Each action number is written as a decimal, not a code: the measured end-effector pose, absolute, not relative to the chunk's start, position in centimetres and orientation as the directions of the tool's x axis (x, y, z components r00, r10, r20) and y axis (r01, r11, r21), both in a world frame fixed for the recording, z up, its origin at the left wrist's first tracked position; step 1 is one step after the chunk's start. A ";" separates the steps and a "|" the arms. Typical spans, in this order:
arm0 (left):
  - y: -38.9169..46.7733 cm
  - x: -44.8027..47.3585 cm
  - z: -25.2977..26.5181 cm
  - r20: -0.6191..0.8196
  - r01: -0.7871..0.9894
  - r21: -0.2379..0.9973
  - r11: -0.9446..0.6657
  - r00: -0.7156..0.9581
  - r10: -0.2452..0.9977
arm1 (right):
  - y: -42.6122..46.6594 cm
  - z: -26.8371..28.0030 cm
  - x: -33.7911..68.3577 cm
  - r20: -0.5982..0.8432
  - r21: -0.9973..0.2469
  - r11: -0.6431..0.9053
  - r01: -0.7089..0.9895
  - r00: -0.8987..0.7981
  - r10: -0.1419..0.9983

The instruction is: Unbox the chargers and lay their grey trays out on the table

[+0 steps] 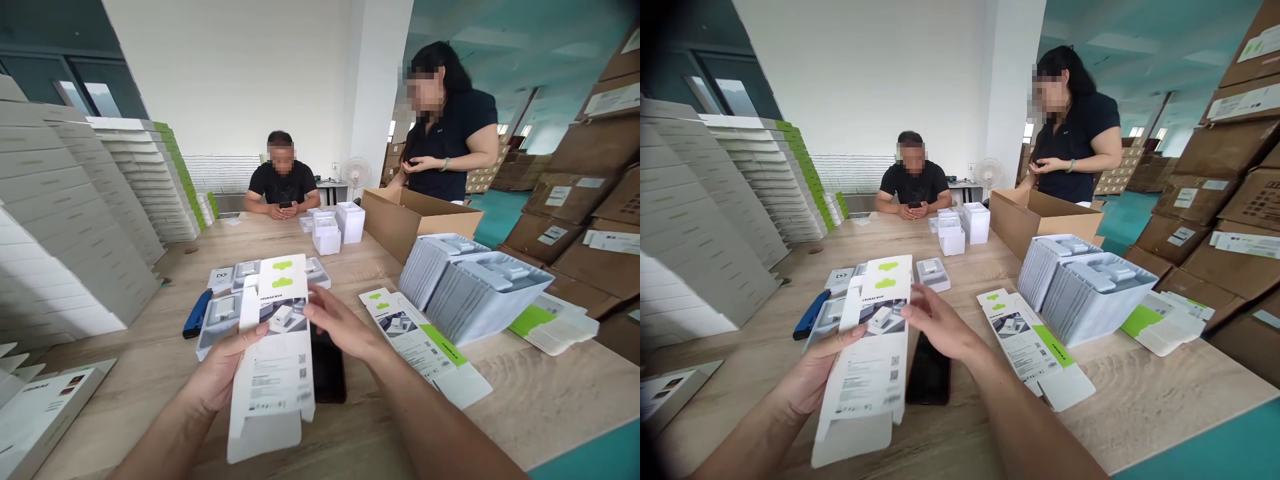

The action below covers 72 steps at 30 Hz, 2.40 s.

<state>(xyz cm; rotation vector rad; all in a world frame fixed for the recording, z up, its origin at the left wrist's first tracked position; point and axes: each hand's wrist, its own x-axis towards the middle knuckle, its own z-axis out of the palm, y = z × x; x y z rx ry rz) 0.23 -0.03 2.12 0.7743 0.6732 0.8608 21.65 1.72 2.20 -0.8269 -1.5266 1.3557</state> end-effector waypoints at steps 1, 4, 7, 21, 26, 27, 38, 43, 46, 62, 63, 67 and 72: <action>0.0 0.2 2.4 -0.176 -0.396 0.853 0.341 0.395 0.901 | 1.5 2.2 21.6 0.136 -0.988 0.153 0.005 -0.429 0.893; -0.1 0.2 3.2 -0.117 -0.322 0.929 0.185 0.219 0.969 | 0.7 1.7 20.7 0.044 -0.974 0.139 0.177 -0.456 0.889; -0.6 -0.3 3.4 -0.156 -0.331 0.903 0.273 0.339 0.928 | 0.2 1.0 19.5 0.081 -0.964 0.176 0.198 -0.413 0.907; -1.6 -3.3 6.1 -0.112 0.359 0.925 -0.128 0.576 0.810 | -1.8 2.6 19.6 0.735 -0.393 0.703 0.592 -0.257 0.628; -1.6 -3.0 6.0 -0.125 0.439 0.886 -0.150 0.538 0.834 | -1.6 2.1 19.1 0.658 -0.438 0.724 0.533 -0.358 0.662; -1.6 -3.0 5.9 -0.127 0.446 0.882 -0.150 0.532 0.837 | -1.5 2.0 19.0 0.653 -0.429 0.737 0.522 -0.384 0.652; -1.3 -3.8 5.2 -0.023 0.376 0.893 -0.250 0.590 0.807 | -1.3 1.4 18.3 0.857 -0.213 0.903 0.374 -0.372 0.356; -2.0 -3.9 5.4 0.035 0.461 0.819 -0.342 0.554 0.832 | -1.5 1.3 17.8 0.738 -0.205 0.892 0.403 -0.535 0.411; -2.3 -3.1 5.3 0.054 0.583 0.728 -0.361 0.476 0.878 | -1.8 1.3 17.8 0.701 -0.248 0.878 0.411 -0.550 0.455; -2.6 -0.4 3.2 0.375 0.617 0.496 -0.611 0.482 0.792 | -0.1 2.0 19.3 0.198 -0.976 0.215 0.029 -0.294 0.935; -2.6 -0.6 3.5 0.358 0.605 0.548 -0.577 0.454 0.816 | -0.4 2.3 19.5 0.230 -0.967 0.254 0.034 -0.323 0.918; -2.6 -2.1 4.7 0.209 0.443 0.827 -0.347 0.330 0.920 | -1.3 3.3 19.8 0.465 -0.839 0.539 0.073 -0.420 0.780; -2.1 -3.3 4.7 0.305 0.240 0.881 -0.408 0.371 0.877 | -1.5 3.2 19.0 0.644 -0.738 0.674 0.045 -0.253 0.722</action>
